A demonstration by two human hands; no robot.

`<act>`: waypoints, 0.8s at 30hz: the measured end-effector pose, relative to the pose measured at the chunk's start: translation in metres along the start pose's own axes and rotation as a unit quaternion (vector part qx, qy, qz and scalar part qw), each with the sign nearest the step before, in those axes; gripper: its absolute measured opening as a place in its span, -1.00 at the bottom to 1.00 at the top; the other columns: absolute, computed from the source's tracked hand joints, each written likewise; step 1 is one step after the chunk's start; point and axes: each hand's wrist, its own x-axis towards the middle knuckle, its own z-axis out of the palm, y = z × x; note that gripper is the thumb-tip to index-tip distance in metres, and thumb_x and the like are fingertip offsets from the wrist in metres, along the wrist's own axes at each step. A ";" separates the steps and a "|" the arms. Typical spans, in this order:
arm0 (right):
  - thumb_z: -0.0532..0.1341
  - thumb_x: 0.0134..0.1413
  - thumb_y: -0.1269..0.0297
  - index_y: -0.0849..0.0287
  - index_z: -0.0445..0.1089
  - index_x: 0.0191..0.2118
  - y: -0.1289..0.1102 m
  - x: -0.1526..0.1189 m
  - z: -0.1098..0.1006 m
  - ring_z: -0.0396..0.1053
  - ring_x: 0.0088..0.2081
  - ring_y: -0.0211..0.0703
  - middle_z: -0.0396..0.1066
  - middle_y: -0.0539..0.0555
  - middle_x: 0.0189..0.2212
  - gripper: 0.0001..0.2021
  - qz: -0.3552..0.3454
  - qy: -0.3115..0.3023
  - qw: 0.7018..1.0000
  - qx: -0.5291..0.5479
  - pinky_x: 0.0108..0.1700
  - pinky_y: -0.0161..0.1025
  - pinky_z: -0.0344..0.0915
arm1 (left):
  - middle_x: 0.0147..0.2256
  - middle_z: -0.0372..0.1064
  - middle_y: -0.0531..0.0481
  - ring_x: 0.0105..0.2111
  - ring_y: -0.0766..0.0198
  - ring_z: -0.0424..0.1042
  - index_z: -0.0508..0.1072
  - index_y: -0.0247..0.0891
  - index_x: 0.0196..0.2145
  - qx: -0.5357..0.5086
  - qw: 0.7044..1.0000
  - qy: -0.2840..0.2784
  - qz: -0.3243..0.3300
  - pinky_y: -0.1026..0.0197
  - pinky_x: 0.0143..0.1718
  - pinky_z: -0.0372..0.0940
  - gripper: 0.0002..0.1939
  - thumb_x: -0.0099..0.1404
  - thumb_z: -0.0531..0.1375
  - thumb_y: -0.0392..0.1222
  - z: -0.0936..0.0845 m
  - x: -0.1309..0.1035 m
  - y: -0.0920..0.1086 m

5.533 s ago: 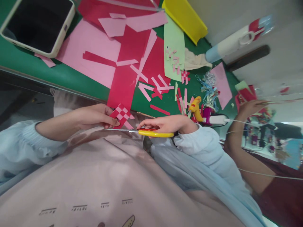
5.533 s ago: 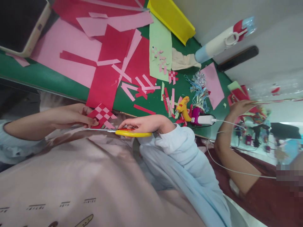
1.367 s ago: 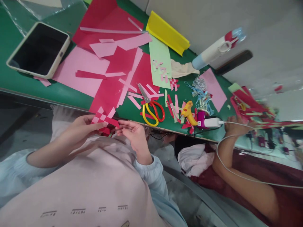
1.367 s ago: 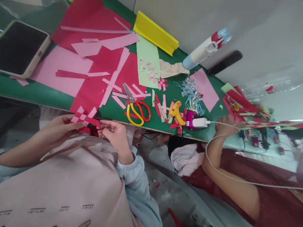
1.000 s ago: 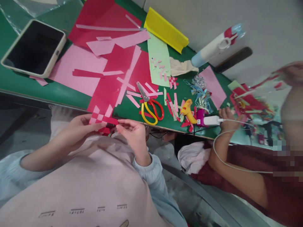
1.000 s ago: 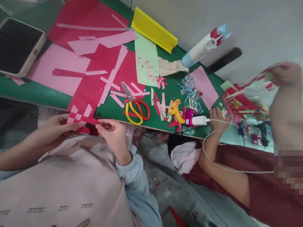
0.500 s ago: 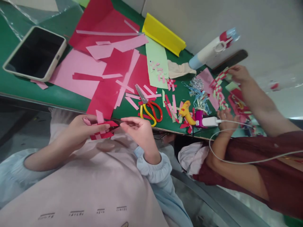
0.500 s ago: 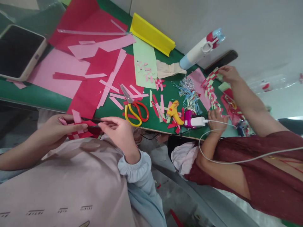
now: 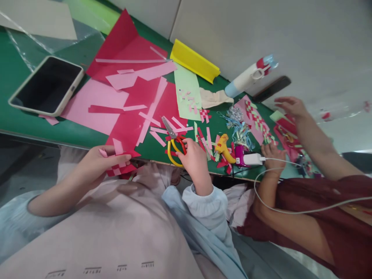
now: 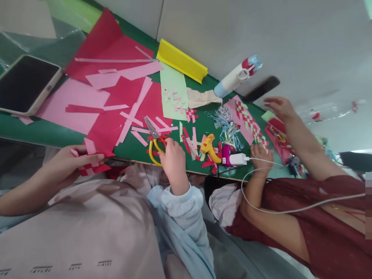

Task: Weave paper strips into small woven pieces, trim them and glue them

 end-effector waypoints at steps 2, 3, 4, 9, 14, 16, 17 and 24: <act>0.33 0.11 0.37 0.28 0.33 0.02 -0.004 0.001 -0.005 0.51 -0.08 0.10 0.51 0.26 -0.15 -0.64 -0.009 -0.020 0.999 -0.031 -0.09 -0.09 0.40 | -0.49 0.58 0.12 -0.48 0.28 0.57 0.55 -0.13 -0.52 -0.003 1.000 0.011 -0.006 0.36 -0.48 0.45 -0.74 -0.17 0.51 -0.07 0.003 0.002 0.005; 0.31 0.10 0.39 0.30 0.32 0.03 -0.005 0.002 -0.007 0.51 -0.08 0.10 0.50 0.28 -0.14 -0.63 -0.014 -0.022 0.998 -0.048 -0.11 -0.11 0.41 | -0.48 0.59 0.10 -0.48 0.28 0.57 0.57 -0.13 -0.50 -0.003 1.000 0.012 -0.007 0.36 -0.48 0.45 -0.73 -0.17 0.51 -0.07 0.004 0.003 0.008; 0.29 0.09 0.43 0.32 0.30 0.03 -0.006 0.003 -0.009 0.50 -0.10 0.09 0.48 0.31 -0.12 -0.63 -0.018 -0.019 0.998 -0.063 -0.13 -0.12 0.42 | -0.47 0.60 0.09 -0.48 0.28 0.56 0.58 -0.14 -0.49 -0.002 1.000 0.013 -0.007 0.36 -0.49 0.44 -0.72 -0.18 0.51 -0.06 0.005 0.005 0.010; 0.20 0.03 0.52 0.37 0.20 0.17 0.003 0.009 -0.021 0.47 -0.11 0.08 0.39 0.39 -0.01 -0.47 -0.023 -0.010 0.999 -0.033 -0.13 -0.10 0.43 | -0.49 0.58 0.06 -0.46 0.31 0.55 0.57 -0.21 -0.50 -0.012 0.999 0.036 -0.005 0.39 -0.45 0.41 -0.70 -0.16 0.53 -0.06 0.005 0.014 0.016; 0.31 0.07 0.19 0.12 0.20 0.19 0.019 0.005 -0.032 0.41 -0.29 -0.13 0.37 0.07 -0.21 -0.43 -0.013 -0.062 0.967 0.246 -0.17 -0.14 0.41 | -0.50 0.56 0.02 -0.41 0.28 0.57 0.51 -0.24 -0.56 -0.026 0.999 0.037 -0.016 0.38 -0.41 0.43 -0.67 -0.17 0.55 -0.11 0.009 0.019 0.029; 0.32 0.05 0.09 0.06 0.20 0.14 0.021 0.001 -0.032 0.35 -0.36 -0.23 0.30 -0.02 -0.28 -0.45 -0.019 -0.146 0.903 0.403 -0.23 -0.22 0.39 | -0.51 0.55 0.02 -0.43 0.26 0.57 0.49 -0.24 -0.57 -0.035 0.999 0.038 -0.014 0.35 -0.42 0.44 -0.66 -0.20 0.56 -0.12 0.013 0.019 0.036; 0.32 0.05 0.06 0.05 0.19 0.12 0.021 -0.002 -0.030 0.33 -0.38 -0.27 0.27 -0.04 -0.29 -0.45 -0.024 -0.193 0.861 0.469 -0.24 -0.25 0.38 | -0.52 0.54 0.02 -0.44 0.26 0.56 0.48 -0.23 -0.58 -0.038 0.998 0.040 -0.014 0.34 -0.42 0.44 -0.66 -0.21 0.56 -0.13 0.015 0.020 0.039; 0.27 0.10 -0.20 0.05 0.30 0.11 0.011 -0.020 -0.011 0.14 -0.42 -0.30 0.19 -0.04 -0.34 -0.42 -0.092 -0.370 0.725 0.574 -0.39 -0.32 0.24 | -0.53 0.53 0.00 -0.50 0.23 0.53 0.40 -0.21 -0.64 -0.006 0.998 0.049 -0.024 0.29 -0.52 0.41 -0.60 -0.30 0.57 -0.14 0.017 0.026 0.052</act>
